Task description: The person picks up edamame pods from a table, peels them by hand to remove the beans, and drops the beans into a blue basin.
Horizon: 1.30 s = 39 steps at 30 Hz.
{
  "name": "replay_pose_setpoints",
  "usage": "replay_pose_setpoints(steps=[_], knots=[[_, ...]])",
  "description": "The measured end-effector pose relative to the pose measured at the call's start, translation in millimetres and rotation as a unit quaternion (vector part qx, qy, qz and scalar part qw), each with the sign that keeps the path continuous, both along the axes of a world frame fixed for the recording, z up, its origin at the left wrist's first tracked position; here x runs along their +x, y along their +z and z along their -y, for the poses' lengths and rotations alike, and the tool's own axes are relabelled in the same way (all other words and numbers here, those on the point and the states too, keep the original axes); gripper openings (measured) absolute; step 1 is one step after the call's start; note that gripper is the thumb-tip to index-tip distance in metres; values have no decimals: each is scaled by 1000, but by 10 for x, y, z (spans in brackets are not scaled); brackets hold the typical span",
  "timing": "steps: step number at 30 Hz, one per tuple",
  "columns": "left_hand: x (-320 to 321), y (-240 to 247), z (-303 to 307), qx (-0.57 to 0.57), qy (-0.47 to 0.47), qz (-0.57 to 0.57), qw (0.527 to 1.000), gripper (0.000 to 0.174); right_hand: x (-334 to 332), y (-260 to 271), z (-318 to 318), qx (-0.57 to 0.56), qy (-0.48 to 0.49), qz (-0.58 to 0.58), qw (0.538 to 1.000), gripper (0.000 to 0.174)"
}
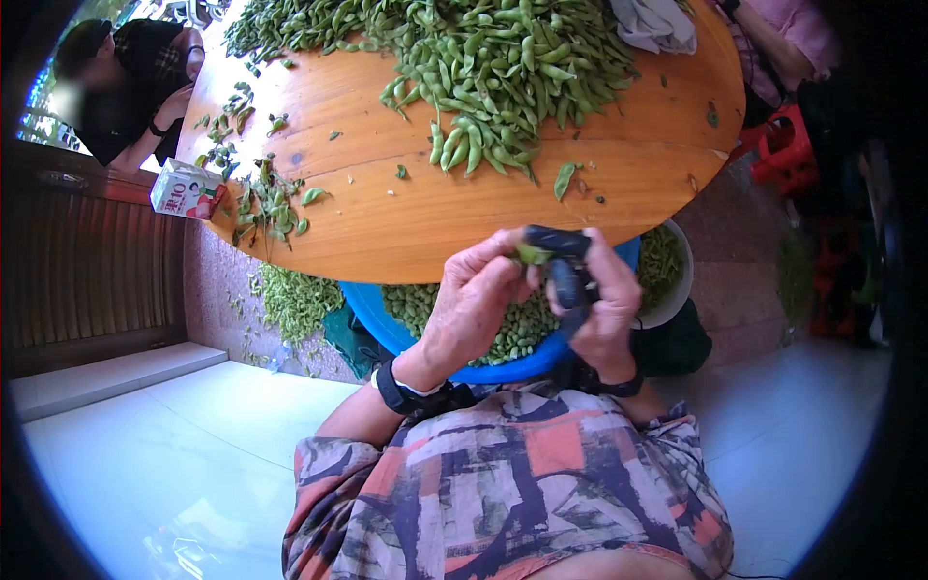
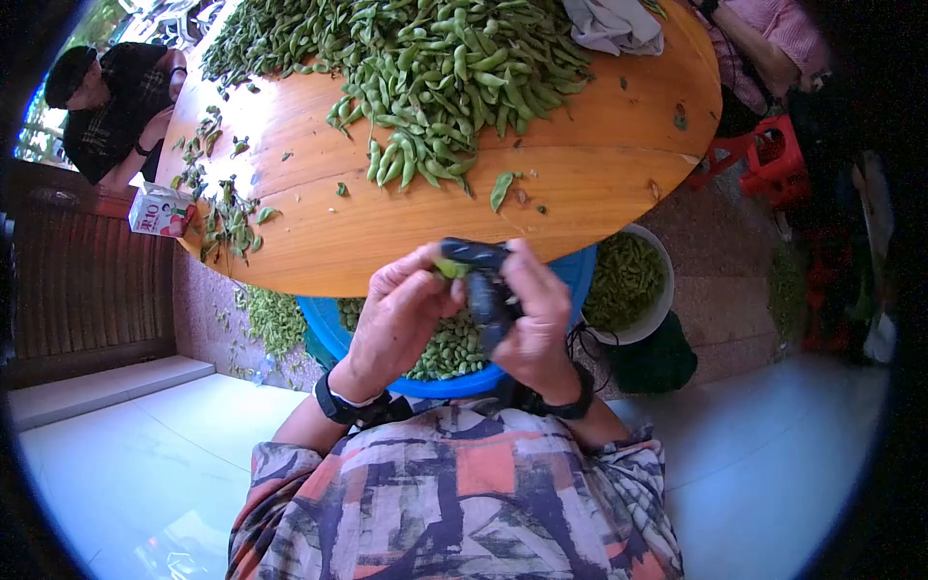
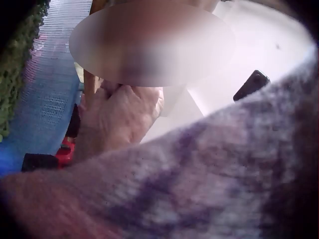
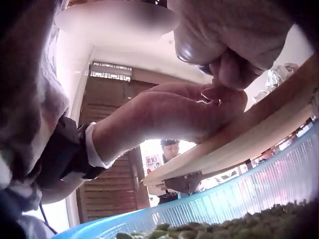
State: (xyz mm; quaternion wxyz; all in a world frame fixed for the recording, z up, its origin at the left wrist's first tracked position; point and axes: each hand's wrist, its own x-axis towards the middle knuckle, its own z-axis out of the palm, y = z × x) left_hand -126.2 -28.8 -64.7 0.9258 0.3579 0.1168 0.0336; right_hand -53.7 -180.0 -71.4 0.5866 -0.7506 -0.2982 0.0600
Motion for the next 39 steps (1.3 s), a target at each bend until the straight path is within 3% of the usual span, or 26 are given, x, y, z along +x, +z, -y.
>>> replay_pose_setpoints(steps=[1, 2, 3, 4, 5, 6, 7, 8, 9, 11, 13, 15, 17, 19, 22, 26, 28, 29, 31, 32, 34, 36, 39], knots=[[-14, 16, -20, 53, -23, 24, 998, 25, -33, 79, 74, 86, -29, -127, 988, 26], [-27, 81, -74, 149, -76, 8, 986, 24, -16, 236, 93, 141, -86, -174, 971, 42], [-40, 159, -141, 244, -128, -9, 961, 24, 72, 247, 249, 176, -71, -147, 971, 49], [-39, 198, -208, 247, -125, -9, 961, 24, 176, 238, 489, 225, -63, -162, 959, 49], [-30, 230, -280, 374, -186, 97, 903, 22, 272, 157, 729, 161, -135, -63, 976, 53], [-24, 265, -357, 489, -242, 197, 815, 20, 378, 137, 978, 169, -174, -70, 968, 42], [-24, 308, -452, 491, -241, 196, 814, 20, 439, 198, 1150, 83, -212, -21, 974, 23], [-14, 357, -557, 535, -194, 145, 809, 18, 556, 162, 1485, -107, -277, -47, 954, 24], [32, 401, -638, 576, -146, 94, 799, 15, 605, 192, 1495, -203, -327, -27, 923, 35], [266, 481, -792, 668, 8, -45, 743, 12, 664, 83, 1672, -262, -335, 9, 905, 43], [512, 343, -1079, 802, 101, -24, 588, 10, 621, 204, 1526, -260, -331, -18, 907, 44], [607, 257, -1190, 820, 104, -43, 562, 10, 576, 253, 1358, -257, -329, -46, 907, 46], [629, 237, -1206, 837, 106, -61, 534, 10, 562, 222, 1210, -203, -292, 4, 935, 48], [577, 255, -1151, 800, 68, -52, 594, 9, 550, 178, 1099, -179, -243, 9, 953, 42], [513, 220, -1074, 783, 93, -54, 612, 9, 447, 262, 757, -120, -167, -34, 978, 36], [378, 248, -941, 798, 105, -7, 593, 10, 330, 388, 299, -68, -51, -30, 996, 32], [296, 322, -782, 738, 137, -46, 660, 9, 310, 403, 118, -35, 4, -92, 995, 30], [256, 345, -702, 737, 131, -43, 662, 9, 303, 401, 26, -11, 29, -142, 989, 29], [172, 361, -569, 469, 85, -61, 877, 11, 275, 455, -145, 21, 71, -261, 962, 32], [142, 328, -542, 383, 41, -39, 922, 9, 284, 427, -213, 25, 87, -282, 955, 30], [129, 326, -453, 331, 28, -30, 943, 9, 323, 314, -266, 27, 101, -304, 947, 28], [119, 302, -374, 271, 28, -22, 962, 9, 354, 227, -258, 158, 191, -417, 874, 23], [82, 177, -329, 358, 51, 1, 932, 7, 361, 222, -243, 199, 199, -468, 838, 20]])
